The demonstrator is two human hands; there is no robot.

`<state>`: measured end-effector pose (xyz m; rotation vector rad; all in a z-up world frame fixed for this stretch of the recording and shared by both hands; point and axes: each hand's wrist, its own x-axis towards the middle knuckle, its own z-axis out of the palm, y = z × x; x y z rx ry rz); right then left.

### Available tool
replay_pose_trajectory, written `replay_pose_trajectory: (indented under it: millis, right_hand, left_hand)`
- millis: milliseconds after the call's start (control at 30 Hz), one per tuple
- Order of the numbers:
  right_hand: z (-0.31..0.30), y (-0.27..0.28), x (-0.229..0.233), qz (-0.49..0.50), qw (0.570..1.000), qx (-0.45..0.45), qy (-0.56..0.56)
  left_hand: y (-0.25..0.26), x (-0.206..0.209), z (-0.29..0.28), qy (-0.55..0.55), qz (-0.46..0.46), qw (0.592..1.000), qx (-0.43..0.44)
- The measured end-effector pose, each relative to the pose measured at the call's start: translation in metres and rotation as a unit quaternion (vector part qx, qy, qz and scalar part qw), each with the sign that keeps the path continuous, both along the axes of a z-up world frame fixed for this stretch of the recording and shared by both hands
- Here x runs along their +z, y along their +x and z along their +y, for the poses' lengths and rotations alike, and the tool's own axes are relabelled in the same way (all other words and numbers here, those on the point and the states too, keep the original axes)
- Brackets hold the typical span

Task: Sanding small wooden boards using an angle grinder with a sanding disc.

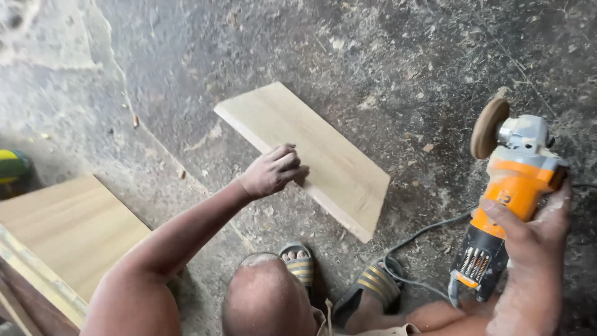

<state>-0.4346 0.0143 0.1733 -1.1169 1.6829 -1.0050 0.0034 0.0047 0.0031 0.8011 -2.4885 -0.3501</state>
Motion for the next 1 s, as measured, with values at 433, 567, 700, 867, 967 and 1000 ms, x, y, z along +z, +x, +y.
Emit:
replay_pose_trajectory:
  millis: [433,567,700,867,967,1000]
  right_hand:
    - [0.008,0.036,0.011,-0.013,0.998,-0.043,0.039]
    - [0.01,0.048,0.021,0.007,1.0,-0.005,0.024]
    - [0.015,0.043,0.024,0.007,0.999,-0.042,0.034]
    - [0.012,0.016,-0.004,0.009,0.999,-0.014,0.028]
    - [0.009,0.017,-0.01,-0.012,0.999,-0.023,0.043]
    - [0.007,0.021,-0.01,-0.01,0.999,0.008,0.034]
  left_hand:
    - [0.034,0.011,0.07,0.579,0.462,0.337,0.581]
    - [0.015,-0.109,0.101,0.396,0.137,0.559,0.716]
    - [-0.033,-0.124,0.164,0.384,-0.053,0.67,0.634]
    - [-0.044,-0.103,0.184,0.452,-0.276,0.781,0.333]
    - [-0.015,-0.077,0.157,0.435,-0.225,0.822,0.29]
    - [0.0,-0.061,0.141,0.448,-0.248,0.823,0.245]
